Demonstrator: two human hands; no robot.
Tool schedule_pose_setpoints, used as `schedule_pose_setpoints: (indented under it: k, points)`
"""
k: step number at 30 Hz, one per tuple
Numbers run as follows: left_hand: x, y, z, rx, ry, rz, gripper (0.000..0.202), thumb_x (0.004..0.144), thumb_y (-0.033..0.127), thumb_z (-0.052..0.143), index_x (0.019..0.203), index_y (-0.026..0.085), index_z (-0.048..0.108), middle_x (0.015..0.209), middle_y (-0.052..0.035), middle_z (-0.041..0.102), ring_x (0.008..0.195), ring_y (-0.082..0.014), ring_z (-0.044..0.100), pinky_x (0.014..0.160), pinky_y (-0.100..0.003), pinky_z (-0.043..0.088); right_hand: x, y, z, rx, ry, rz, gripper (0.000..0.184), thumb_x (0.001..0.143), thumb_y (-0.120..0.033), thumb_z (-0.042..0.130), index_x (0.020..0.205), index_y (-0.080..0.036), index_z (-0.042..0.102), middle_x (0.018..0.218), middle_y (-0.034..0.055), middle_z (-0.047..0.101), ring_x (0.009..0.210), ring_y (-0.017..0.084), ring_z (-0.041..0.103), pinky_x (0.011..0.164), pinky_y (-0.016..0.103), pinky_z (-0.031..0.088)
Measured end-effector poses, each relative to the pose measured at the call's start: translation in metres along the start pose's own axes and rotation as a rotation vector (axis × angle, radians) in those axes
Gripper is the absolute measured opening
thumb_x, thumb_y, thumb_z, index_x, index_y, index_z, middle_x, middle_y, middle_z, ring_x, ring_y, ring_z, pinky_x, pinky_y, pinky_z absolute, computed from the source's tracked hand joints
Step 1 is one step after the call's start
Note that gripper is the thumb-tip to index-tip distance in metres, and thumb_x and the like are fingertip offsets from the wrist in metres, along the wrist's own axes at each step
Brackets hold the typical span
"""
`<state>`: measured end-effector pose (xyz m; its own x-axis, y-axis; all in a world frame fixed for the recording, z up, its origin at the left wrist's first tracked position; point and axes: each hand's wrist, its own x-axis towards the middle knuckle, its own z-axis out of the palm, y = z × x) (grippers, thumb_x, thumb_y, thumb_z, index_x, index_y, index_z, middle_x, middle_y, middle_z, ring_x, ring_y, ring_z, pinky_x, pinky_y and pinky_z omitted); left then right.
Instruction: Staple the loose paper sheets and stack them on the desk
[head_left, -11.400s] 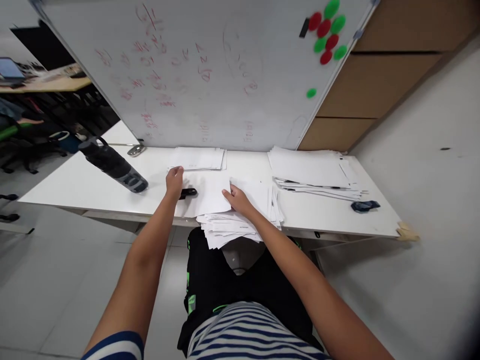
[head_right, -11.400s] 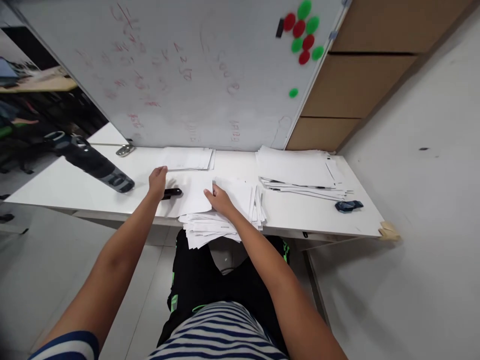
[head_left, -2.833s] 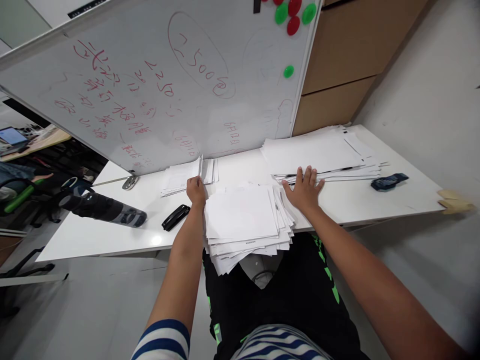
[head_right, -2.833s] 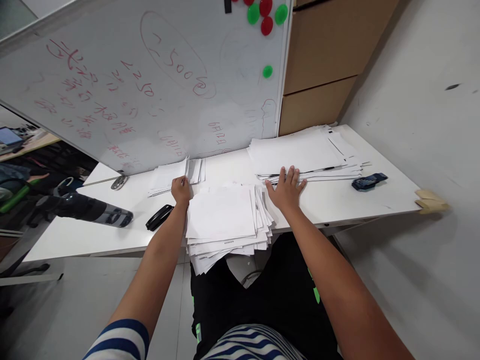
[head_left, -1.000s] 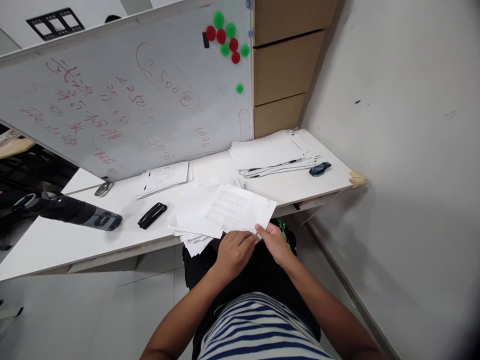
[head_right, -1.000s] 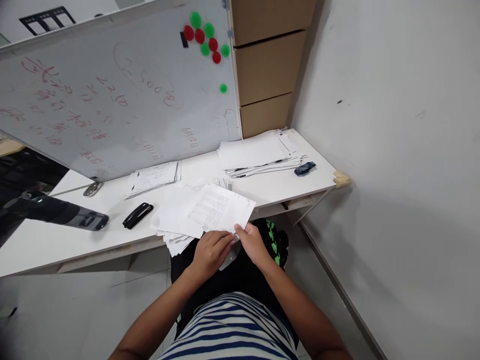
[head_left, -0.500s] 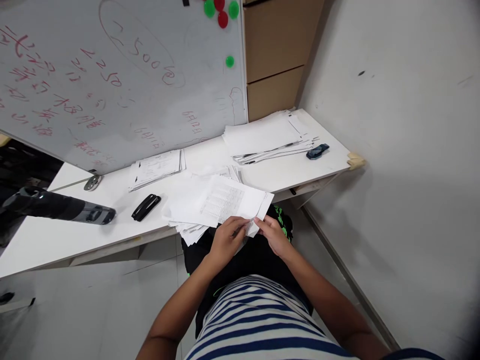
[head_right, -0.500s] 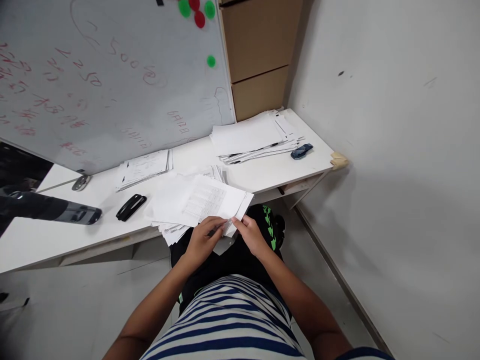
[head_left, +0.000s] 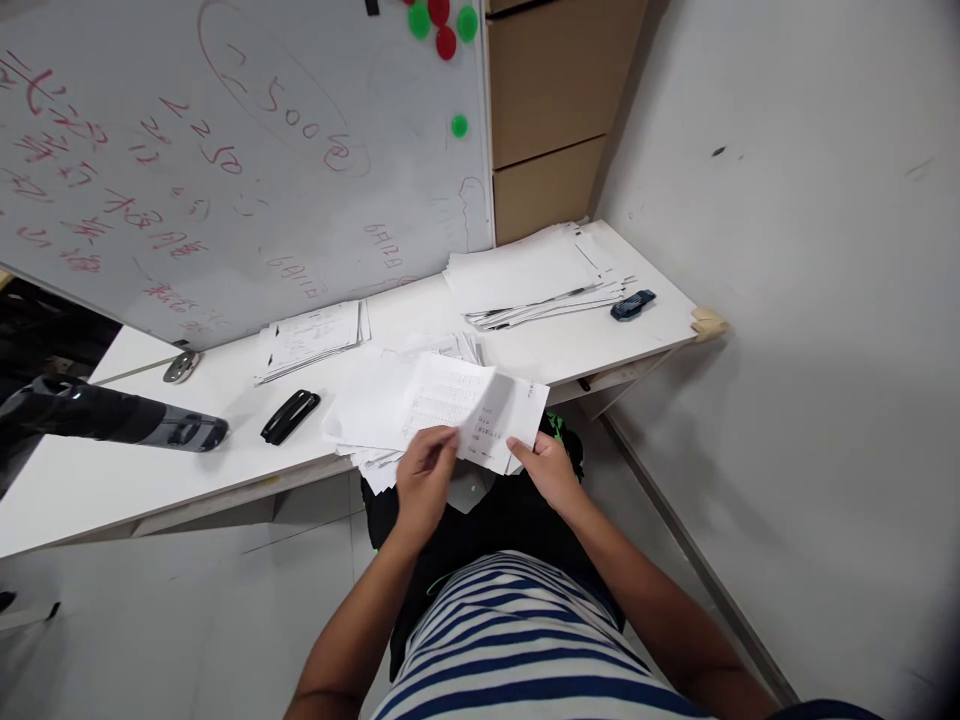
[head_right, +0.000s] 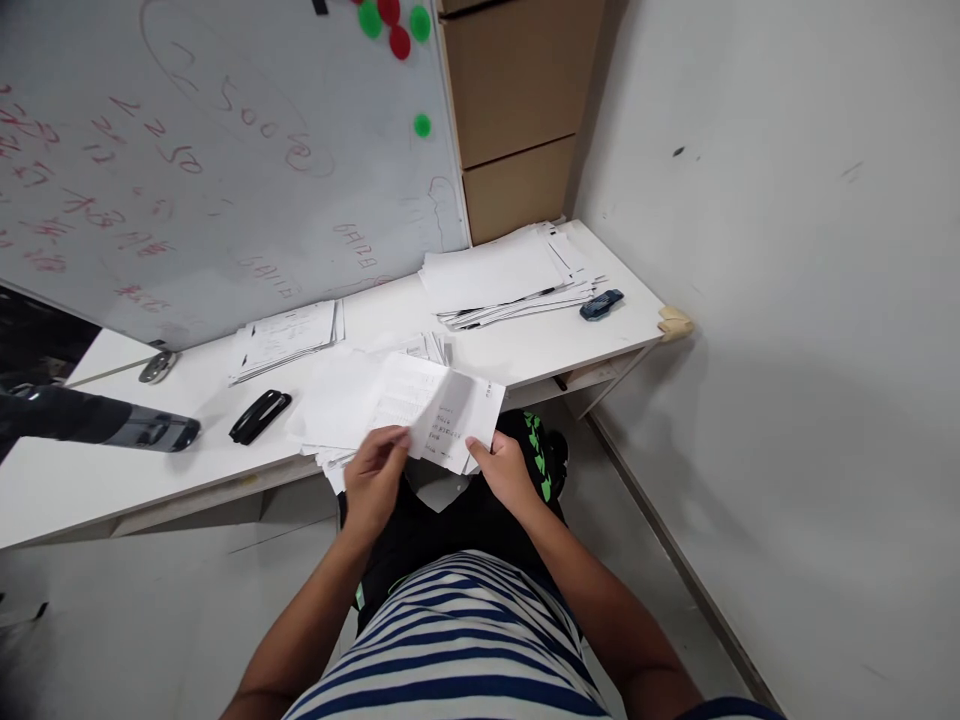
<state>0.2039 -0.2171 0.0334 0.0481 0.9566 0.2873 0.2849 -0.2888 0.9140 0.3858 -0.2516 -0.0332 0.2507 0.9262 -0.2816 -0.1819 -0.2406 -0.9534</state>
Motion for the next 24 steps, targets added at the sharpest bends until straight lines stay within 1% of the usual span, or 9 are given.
schedule_pose_setpoints:
  k: [3,6,9,11,14,18,20,21,24]
  points:
    - [0.011,0.003,-0.032,-0.065,0.373,-0.051,0.019,0.08,0.032,0.073,0.095,0.02,0.072,0.095,-0.0026,0.07,0.088,-0.014,0.066,0.082,-0.029,0.055,0.001,-0.016,-0.007,-0.065,0.04,-0.053,0.045,0.078,-0.054,0.069,0.102,-0.016,0.075,0.107,0.0109,0.075,0.1,0.034,0.069,0.085,0.045,0.055]
    - [0.02,0.007,-0.078,-0.14,0.735,-0.079,0.03,0.073,0.032,0.079,0.098,0.018,0.07,0.094,-0.001,0.069,0.085,-0.0129,0.066,0.079,-0.03,0.056,0.008,-0.041,-0.011,-0.177,0.089,-0.116,0.045,0.078,-0.055,0.069,0.098,-0.016,0.076,0.104,0.0115,0.076,0.097,0.035,0.07,0.082,0.044,0.055]
    - [0.014,0.011,-0.126,-0.206,0.938,-0.065,0.036,0.068,0.029,0.083,0.098,0.017,0.068,0.091,0.0007,0.067,0.083,-0.0122,0.065,0.073,-0.027,0.057,0.027,-0.071,-0.001,-0.293,0.1,-0.23,0.043,0.079,-0.055,0.067,0.097,-0.016,0.076,0.101,0.0113,0.076,0.097,0.034,0.069,0.083,0.044,0.054]
    - [0.003,0.013,-0.152,-0.227,1.024,-0.045,0.036,0.065,0.027,0.084,0.096,0.016,0.069,0.09,0.0011,0.067,0.083,-0.012,0.065,0.072,-0.027,0.057,0.047,-0.094,0.017,-0.343,0.062,-0.332,0.042,0.081,-0.053,0.065,0.1,-0.017,0.075,0.103,0.0101,0.076,0.1,0.033,0.068,0.086,0.042,0.052]
    - [-0.015,0.013,-0.177,-0.158,1.136,-0.036,0.036,0.067,0.031,0.084,0.096,0.015,0.068,0.09,0.0007,0.067,0.083,-0.0133,0.065,0.072,-0.029,0.059,0.081,-0.129,0.067,-0.413,-0.042,-0.48,0.039,0.083,-0.05,0.063,0.1,-0.017,0.074,0.1,0.0088,0.076,0.097,0.029,0.067,0.085,0.038,0.051]
    - [-0.034,0.012,-0.196,-0.068,1.272,-0.028,0.039,0.066,0.037,0.083,0.095,0.015,0.069,0.086,-0.0002,0.067,0.079,-0.0147,0.066,0.073,-0.033,0.06,0.127,-0.171,0.165,-0.432,-0.225,-0.585,0.033,0.082,-0.047,0.063,0.087,-0.015,0.072,0.083,0.0063,0.073,0.082,0.023,0.067,0.076,0.033,0.052]
    - [-0.042,0.013,-0.204,-0.05,1.337,-0.015,0.039,0.065,0.036,0.084,0.094,0.014,0.07,0.085,-0.0009,0.068,0.078,-0.0146,0.066,0.074,-0.033,0.06,0.146,-0.188,0.217,-0.337,-0.336,-0.556,0.03,0.079,-0.044,0.067,0.086,-0.014,0.071,0.085,0.0064,0.073,0.081,0.021,0.066,0.074,0.031,0.053]
    - [-0.046,0.013,-0.208,-0.037,1.368,-0.011,0.038,0.065,0.036,0.084,0.093,0.014,0.071,0.086,-0.0012,0.068,0.078,-0.0147,0.066,0.074,-0.033,0.061,0.154,-0.194,0.241,-0.288,-0.373,-0.508,0.028,0.078,-0.041,0.069,0.087,-0.014,0.07,0.088,0.0063,0.073,0.081,0.02,0.066,0.073,0.03,0.053]
    - [-0.061,0.014,-0.22,0.002,1.445,-0.008,0.037,0.066,0.036,0.084,0.093,0.014,0.071,0.085,-0.001,0.068,0.076,-0.015,0.066,0.075,-0.036,0.061,0.178,-0.199,0.301,-0.263,-0.39,-0.389,0.023,0.079,-0.034,0.07,0.09,-0.013,0.067,0.088,0.0067,0.072,0.076,0.016,0.066,0.067,0.027,0.054]
